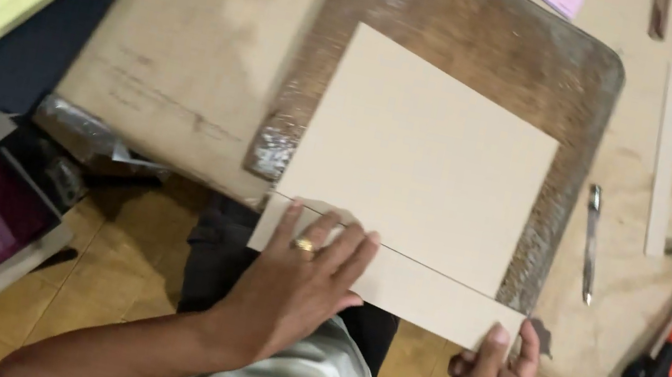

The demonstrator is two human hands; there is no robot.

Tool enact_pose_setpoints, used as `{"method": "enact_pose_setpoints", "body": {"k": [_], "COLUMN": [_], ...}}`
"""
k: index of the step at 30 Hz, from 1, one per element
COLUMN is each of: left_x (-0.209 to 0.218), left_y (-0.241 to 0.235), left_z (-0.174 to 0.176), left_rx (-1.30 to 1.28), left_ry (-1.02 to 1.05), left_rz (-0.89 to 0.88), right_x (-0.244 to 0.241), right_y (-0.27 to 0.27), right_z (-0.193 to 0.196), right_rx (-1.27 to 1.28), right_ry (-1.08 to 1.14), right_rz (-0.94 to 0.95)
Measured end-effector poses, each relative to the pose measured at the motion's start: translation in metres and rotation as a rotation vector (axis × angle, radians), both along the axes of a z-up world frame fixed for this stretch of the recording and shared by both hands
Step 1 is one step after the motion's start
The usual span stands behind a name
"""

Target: Marking, measuring, and folding cardboard pieces to assemble a structured component.

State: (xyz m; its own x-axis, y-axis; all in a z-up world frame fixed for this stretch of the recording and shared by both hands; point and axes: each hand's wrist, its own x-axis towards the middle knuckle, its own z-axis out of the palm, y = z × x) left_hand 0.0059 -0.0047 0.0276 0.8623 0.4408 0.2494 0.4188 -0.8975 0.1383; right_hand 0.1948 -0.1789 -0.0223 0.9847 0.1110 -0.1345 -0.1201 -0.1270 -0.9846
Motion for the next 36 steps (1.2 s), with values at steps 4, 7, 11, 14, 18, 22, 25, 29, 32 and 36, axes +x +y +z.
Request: {"method": "enact_pose_setpoints", "body": {"k": [4,7,11,14,18,22,25,29,32,36], "left_x": [-0.001,0.0,0.0,0.0,0.0,0.0,0.001,-0.001,0.003,0.004], "left_y": [-0.001,-0.001,0.0,0.0,0.001,0.001,0.001,0.0,0.006,0.007], "left_z": [0.001,-0.001,-0.002,0.0,0.0,-0.005,-0.017,-0.015,0.004,0.007], "left_rx": [0.073,0.048,0.042,0.074,0.041,0.062,0.054,0.195,0.273,0.269], "left_ry": [0.027,0.016,0.009,0.027,-0.006,0.014,0.002,0.027,0.069,0.105], "left_rz": [0.017,0.008,0.0,0.009,0.006,-0.004,-0.036,0.024,-0.011,-0.049], "right_x": [0.002,0.002,0.0,-0.001,-0.002,0.001,0.009,0.007,0.001,0.005], "right_y": [-0.005,-0.005,-0.002,-0.003,-0.001,0.0,-0.007,-0.013,-0.007,-0.008], "right_z": [-0.001,-0.001,0.003,0.004,0.006,-0.007,-0.024,-0.027,0.003,0.006], "right_rx": [0.035,0.053,0.051,0.054,0.032,0.059,0.14,0.126,0.082,0.012], "right_ry": [-0.02,-0.006,0.049,0.042,0.045,0.022,0.004,-0.003,0.042,0.017], "right_rz": [0.088,0.08,0.051,0.071,0.054,0.03,0.016,0.019,0.113,0.083]}}
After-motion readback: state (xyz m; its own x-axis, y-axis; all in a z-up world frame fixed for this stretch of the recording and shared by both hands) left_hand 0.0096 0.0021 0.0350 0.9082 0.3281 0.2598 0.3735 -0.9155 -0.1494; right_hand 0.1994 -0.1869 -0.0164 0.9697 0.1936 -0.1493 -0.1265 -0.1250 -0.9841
